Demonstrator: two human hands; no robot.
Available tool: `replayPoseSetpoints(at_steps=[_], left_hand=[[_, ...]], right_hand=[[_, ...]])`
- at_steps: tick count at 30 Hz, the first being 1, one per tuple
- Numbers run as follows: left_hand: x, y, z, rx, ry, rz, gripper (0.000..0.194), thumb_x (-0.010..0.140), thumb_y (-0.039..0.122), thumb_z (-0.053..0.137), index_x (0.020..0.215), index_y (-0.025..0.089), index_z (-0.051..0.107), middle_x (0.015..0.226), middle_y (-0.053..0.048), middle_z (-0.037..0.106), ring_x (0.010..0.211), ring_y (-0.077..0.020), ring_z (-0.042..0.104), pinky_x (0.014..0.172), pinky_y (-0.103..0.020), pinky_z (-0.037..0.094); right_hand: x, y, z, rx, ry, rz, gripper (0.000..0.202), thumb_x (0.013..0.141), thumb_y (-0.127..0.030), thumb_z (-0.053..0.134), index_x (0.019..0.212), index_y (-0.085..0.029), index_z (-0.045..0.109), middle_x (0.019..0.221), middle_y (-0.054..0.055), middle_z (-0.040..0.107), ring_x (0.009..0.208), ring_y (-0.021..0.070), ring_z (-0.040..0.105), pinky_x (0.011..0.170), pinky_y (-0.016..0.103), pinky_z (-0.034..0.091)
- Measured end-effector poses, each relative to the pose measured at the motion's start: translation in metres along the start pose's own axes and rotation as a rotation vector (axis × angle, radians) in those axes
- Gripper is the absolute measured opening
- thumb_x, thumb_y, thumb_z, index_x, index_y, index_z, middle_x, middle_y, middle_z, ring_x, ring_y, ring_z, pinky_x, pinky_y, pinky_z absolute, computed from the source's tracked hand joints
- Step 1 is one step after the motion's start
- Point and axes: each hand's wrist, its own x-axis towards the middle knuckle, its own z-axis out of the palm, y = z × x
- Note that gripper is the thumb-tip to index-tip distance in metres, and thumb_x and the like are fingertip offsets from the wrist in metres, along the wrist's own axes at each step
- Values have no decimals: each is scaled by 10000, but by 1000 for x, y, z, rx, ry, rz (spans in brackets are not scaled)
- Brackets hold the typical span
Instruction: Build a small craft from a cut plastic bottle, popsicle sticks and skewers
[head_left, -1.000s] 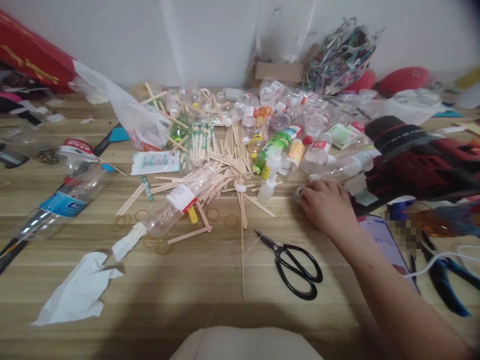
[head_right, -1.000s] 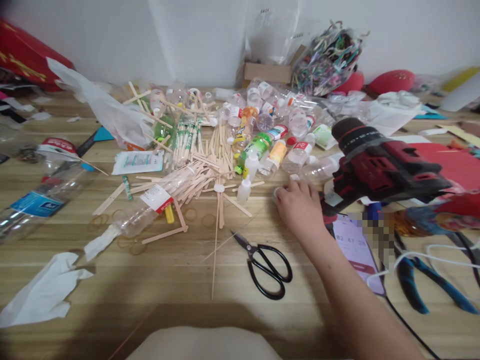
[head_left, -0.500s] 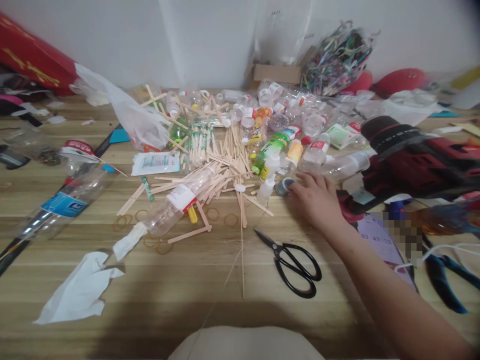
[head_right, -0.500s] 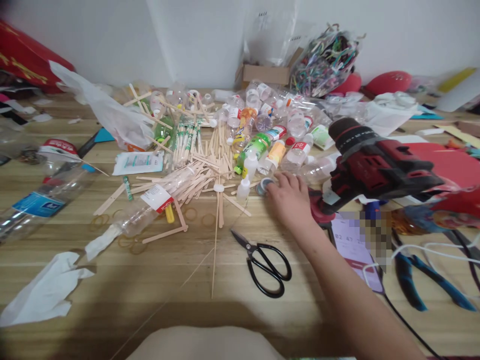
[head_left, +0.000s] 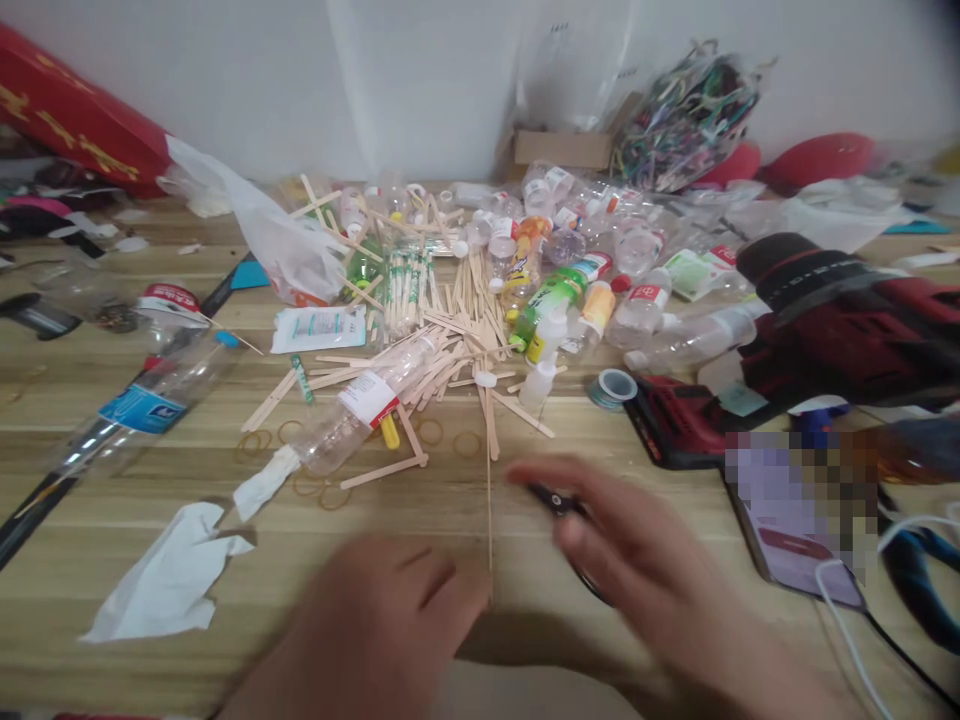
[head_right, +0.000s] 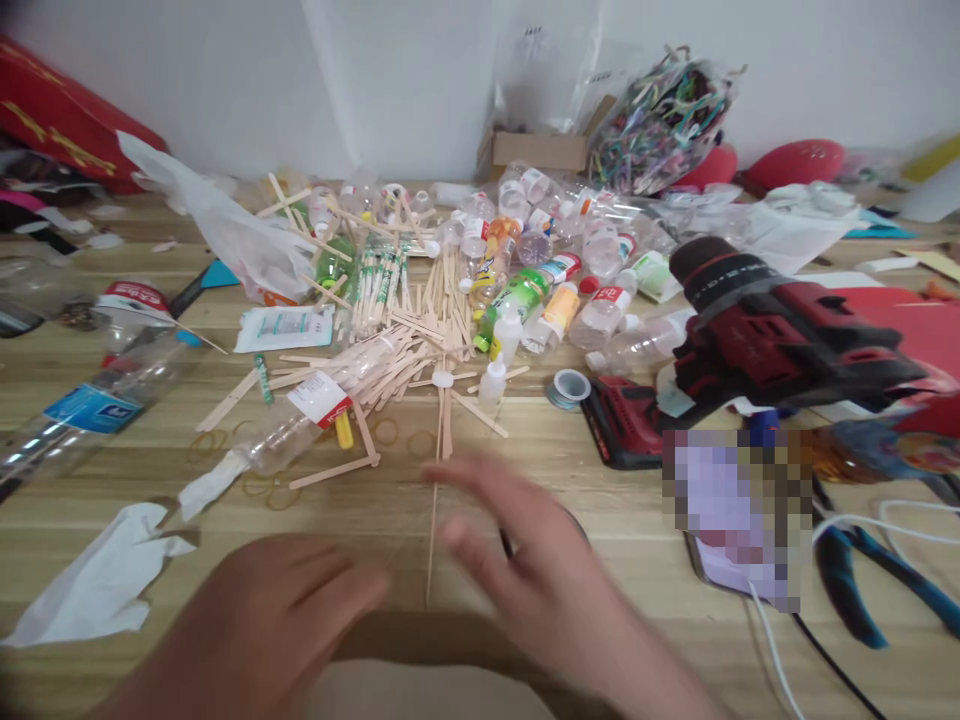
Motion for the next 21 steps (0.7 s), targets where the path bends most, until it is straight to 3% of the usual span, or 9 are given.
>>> replayPoseSetpoints(at_steps=[2,6,8,11,15,20,21], left_hand=[[24,-2,-1,28,-56,-1,224,977,177,434,1040,183,649,927,-71,708,823,-189,651,764,-324,529],[45,0,-4,73,-210,41,267,966,151,394,934,167,658,875,-79,723,795,-201,665,720,-306,501],[44,1,-6,121,-211,-15,264,955,136,395,912,171,654,843,-75,721,750,-210,663,677,-311,487],[41,-1,-10,215,-147,-152,251,938,124,410,861,183,642,765,-65,700,675,-231,646,598,-316,448],[45,-17,-24,217,-74,-240,273,966,221,412,817,190,639,725,-65,679,689,-238,637,601,-315,428],[61,-65,-51,338,278,-465,310,953,358,468,1058,122,640,1070,-185,671,1035,-357,586,876,-457,436],[66,-76,-55,367,287,-516,358,922,364,522,1147,100,612,1153,-218,642,1110,-391,549,918,-484,416]], right_hand=[[-6,-17,26,286,-163,29,467,970,-492,494,1359,-235,525,1284,97,646,1144,220,626,937,317,504],[-5,-16,61,458,-191,219,498,978,-539,424,1261,-165,594,1148,128,692,1032,219,655,889,334,507],[-1,-9,68,503,-246,256,475,978,-528,413,1190,-157,622,1093,124,700,1002,217,651,857,330,502],[4,-1,71,539,-284,268,404,977,-483,397,973,-171,653,790,49,676,749,173,626,685,282,482],[6,7,72,414,-163,323,322,927,-414,455,713,-199,563,540,-35,473,505,123,438,482,235,343],[8,12,72,431,-137,314,330,919,-410,476,688,-199,578,497,-41,452,461,112,397,429,225,293],[9,12,72,438,-133,321,334,917,-418,481,695,-195,595,494,-40,453,461,112,398,429,223,289]])
